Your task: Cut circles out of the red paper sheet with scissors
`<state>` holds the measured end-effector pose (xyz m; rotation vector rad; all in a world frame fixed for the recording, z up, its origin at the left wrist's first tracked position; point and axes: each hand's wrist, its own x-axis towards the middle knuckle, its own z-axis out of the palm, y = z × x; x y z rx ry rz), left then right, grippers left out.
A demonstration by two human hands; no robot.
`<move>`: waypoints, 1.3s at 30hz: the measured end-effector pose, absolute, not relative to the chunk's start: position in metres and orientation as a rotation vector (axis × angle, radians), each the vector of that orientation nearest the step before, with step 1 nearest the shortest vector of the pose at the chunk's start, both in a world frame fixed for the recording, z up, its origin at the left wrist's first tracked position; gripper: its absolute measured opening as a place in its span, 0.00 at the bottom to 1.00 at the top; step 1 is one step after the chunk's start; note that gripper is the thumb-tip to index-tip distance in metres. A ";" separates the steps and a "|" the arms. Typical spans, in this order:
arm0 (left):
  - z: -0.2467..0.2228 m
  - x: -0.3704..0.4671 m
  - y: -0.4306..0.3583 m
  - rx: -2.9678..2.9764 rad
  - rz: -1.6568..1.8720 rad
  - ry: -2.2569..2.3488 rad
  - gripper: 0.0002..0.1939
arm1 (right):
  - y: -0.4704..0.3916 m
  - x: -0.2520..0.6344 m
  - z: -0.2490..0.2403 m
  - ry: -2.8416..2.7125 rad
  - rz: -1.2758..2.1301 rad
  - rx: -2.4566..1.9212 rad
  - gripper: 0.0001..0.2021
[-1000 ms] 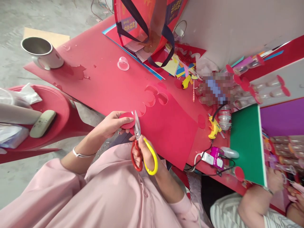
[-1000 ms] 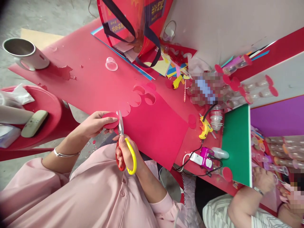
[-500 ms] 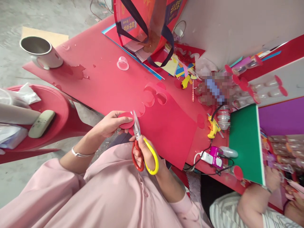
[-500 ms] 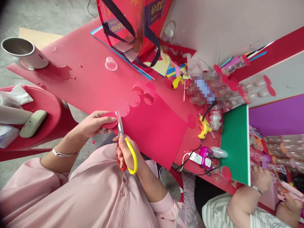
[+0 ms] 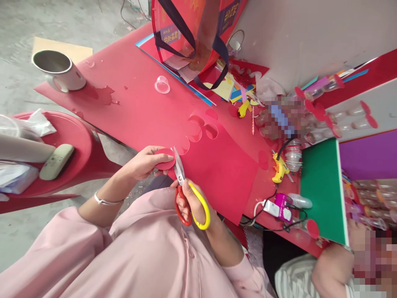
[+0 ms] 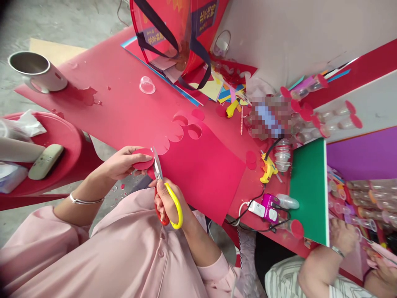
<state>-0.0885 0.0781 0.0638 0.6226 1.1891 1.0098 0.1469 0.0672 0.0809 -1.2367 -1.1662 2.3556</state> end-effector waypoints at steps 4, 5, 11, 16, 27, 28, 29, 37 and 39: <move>0.063 -0.090 0.078 0.615 1.008 1.170 0.17 | 0.070 0.152 0.079 -1.228 2.378 -1.210 0.34; 0.063 -0.090 0.078 0.609 1.009 1.171 0.17 | 0.070 0.154 0.078 -1.245 2.380 -1.204 0.34; 0.061 -0.091 0.078 0.600 1.002 1.173 0.16 | 0.071 0.156 0.078 -1.275 2.380 -1.205 0.31; 0.056 -0.093 0.078 0.610 1.002 1.162 0.17 | 0.070 0.156 0.078 -1.276 2.375 -1.220 0.31; 0.046 -0.099 0.078 0.627 0.994 1.123 0.16 | 0.070 0.158 0.071 -1.302 2.386 -1.175 0.32; 0.046 -0.100 0.078 0.624 0.995 1.123 0.16 | 0.070 0.159 0.070 -1.300 2.387 -1.169 0.32; 0.045 -0.100 0.077 0.620 0.995 1.126 0.16 | 0.070 0.159 0.070 -1.296 2.390 -1.164 0.32; 0.047 -0.101 0.079 0.600 0.980 1.113 0.17 | 0.070 0.163 0.068 -1.349 2.379 -1.127 0.34; 0.048 -0.102 0.080 0.604 0.967 1.101 0.18 | 0.072 0.164 0.068 -1.383 2.372 -1.124 0.34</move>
